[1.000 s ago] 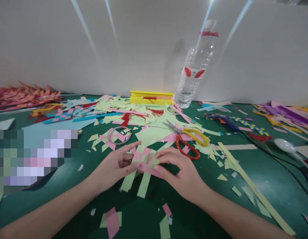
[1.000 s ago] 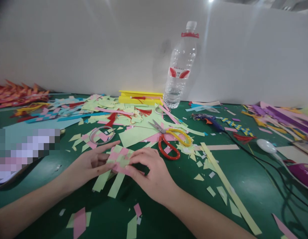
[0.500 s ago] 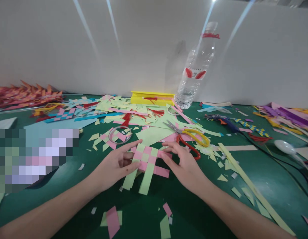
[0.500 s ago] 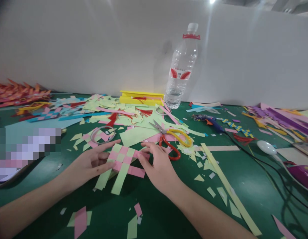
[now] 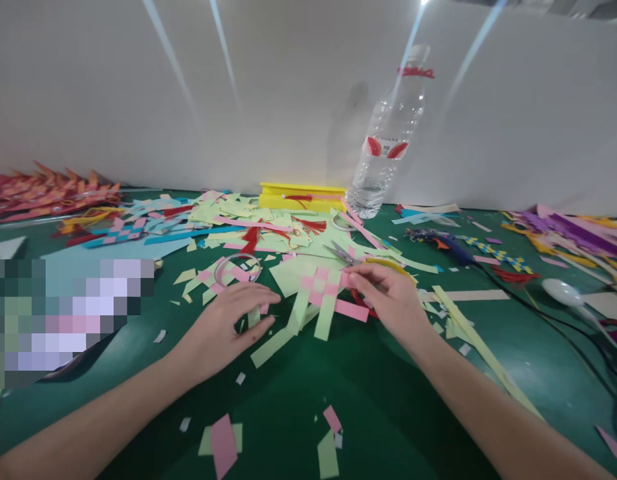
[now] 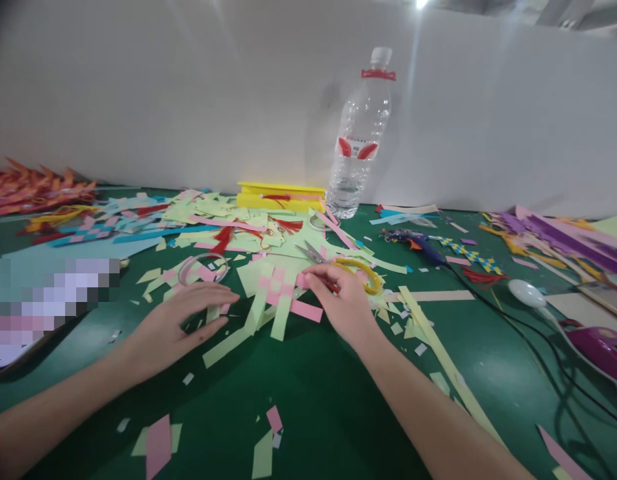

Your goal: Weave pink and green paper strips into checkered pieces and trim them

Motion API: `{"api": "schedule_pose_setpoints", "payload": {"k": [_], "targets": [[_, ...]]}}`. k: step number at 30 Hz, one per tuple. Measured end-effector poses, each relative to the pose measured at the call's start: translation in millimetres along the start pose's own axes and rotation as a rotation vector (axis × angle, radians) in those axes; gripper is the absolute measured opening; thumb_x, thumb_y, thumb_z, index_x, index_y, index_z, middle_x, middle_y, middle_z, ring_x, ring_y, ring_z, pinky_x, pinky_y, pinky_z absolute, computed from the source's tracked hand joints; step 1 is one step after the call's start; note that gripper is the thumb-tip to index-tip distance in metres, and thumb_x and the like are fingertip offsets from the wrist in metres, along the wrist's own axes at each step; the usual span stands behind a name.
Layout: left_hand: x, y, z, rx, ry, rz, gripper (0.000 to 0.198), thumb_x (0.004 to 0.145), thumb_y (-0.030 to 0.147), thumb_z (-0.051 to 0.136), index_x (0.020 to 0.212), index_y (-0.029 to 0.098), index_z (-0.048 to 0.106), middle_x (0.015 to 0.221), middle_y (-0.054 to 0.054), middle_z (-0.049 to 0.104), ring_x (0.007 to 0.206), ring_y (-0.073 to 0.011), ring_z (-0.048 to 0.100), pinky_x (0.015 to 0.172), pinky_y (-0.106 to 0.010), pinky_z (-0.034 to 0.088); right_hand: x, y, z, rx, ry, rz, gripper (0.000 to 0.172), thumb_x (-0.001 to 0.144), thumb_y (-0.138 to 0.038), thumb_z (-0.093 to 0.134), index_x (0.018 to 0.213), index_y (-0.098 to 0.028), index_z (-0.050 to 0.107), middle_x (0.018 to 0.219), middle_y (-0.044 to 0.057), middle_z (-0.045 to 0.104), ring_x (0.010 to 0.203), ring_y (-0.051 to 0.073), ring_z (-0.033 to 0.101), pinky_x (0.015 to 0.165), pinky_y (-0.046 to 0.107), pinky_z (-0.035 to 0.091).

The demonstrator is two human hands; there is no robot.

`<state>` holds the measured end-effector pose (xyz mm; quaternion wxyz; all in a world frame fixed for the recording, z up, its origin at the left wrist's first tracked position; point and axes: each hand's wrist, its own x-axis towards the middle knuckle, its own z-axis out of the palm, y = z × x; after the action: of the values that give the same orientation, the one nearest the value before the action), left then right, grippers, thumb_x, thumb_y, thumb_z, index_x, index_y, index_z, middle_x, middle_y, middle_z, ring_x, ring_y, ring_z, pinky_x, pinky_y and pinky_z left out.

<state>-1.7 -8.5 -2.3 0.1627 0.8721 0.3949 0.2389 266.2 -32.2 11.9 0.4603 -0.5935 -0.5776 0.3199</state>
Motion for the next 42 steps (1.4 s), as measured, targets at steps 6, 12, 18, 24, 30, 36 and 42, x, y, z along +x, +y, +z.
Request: {"api": "schedule_pose_setpoints", "payload": {"k": [6, 12, 18, 24, 30, 36, 42], "targets": [[0, 3, 5.1, 0.089, -0.207, 0.245, 0.029, 0.091, 0.03, 0.05, 0.118, 0.029, 0.059, 0.129, -0.002, 0.058, 0.125, -0.0226, 0.047, 0.11, -0.051, 0.029, 4, 7, -7, 0.268, -0.087, 0.024, 0.024, 0.075, -0.043, 0.066, 0.084, -0.021, 0.07, 0.071, 0.0, 0.062, 0.055, 0.009, 0.049, 0.051, 0.024, 0.038], [3, 0, 3.6, 0.21, -0.244, 0.204, 0.029, 0.095, 0.032, 0.043, 0.116, 0.033, 0.062, 0.137, 0.0, 0.052, 0.133, -0.0252, 0.037, 0.111, -0.055, 0.022, -2, -1, -7, -0.037, -0.399, -0.117, 0.019, 0.084, -0.037, 0.057, 0.086, -0.022, 0.069, 0.076, 0.001, 0.065, 0.065, 0.013, 0.056, 0.058, 0.027, 0.044], [3, -10, 5.0, 0.339, -0.181, 0.102, 0.039, 0.095, 0.044, 0.037, 0.129, 0.033, 0.052, 0.143, -0.004, 0.044, 0.137, -0.0275, 0.03, 0.11, -0.056, 0.023, -4, 3, 1, -0.497, -0.28, -0.468, 0.021, 0.088, -0.03, 0.05, 0.096, -0.021, 0.067, 0.091, 0.005, 0.069, 0.088, 0.02, 0.06, 0.08, 0.037, 0.046], [2, -12, 8.5, 0.382, -0.177, 0.083, 0.042, 0.096, 0.046, 0.034, 0.133, 0.032, 0.048, 0.145, -0.004, 0.042, 0.138, -0.0264, 0.028, 0.11, -0.055, 0.023, 24, 24, -33, -0.756, 0.217, -0.378, 0.026, 0.088, -0.032, 0.044, 0.091, -0.019, 0.067, 0.089, 0.008, 0.069, 0.089, 0.023, 0.059, 0.082, 0.036, 0.044], [2, -7, 8.5, 0.327, -0.174, 0.053, 0.051, 0.095, 0.049, 0.034, 0.138, 0.023, 0.042, 0.146, -0.007, 0.041, 0.137, -0.0266, 0.03, 0.111, -0.052, 0.024, 46, 56, -86, -1.027, 0.568, -0.072, 0.038, 0.084, -0.031, 0.042, 0.114, -0.013, 0.054, 0.11, 0.016, 0.061, 0.108, 0.033, 0.05, 0.089, 0.044, 0.036], [2, -5, 8.2, 0.256, -0.243, 0.156, 0.045, 0.095, 0.044, 0.038, 0.138, 0.03, 0.04, 0.144, -0.001, 0.044, 0.136, -0.0228, 0.033, 0.114, -0.052, 0.014, 52, 84, -110, -1.18, 0.606, 0.211, 0.058, 0.084, -0.042, 0.042, 0.125, -0.001, 0.041, 0.122, 0.027, 0.052, 0.116, 0.037, 0.045, 0.094, 0.046, 0.032], [4, -8, 10.5, 0.249, -0.254, 0.181, 0.041, 0.095, 0.041, 0.04, 0.134, 0.032, 0.046, 0.141, 0.0, 0.047, 0.134, -0.022, 0.036, 0.115, -0.052, 0.011, 63, 90, -122, -1.176, 0.599, 0.299, 0.064, 0.083, -0.048, 0.042, 0.118, 0.005, 0.048, 0.12, 0.033, 0.05, 0.117, 0.043, 0.042, 0.094, 0.052, 0.031]]}}
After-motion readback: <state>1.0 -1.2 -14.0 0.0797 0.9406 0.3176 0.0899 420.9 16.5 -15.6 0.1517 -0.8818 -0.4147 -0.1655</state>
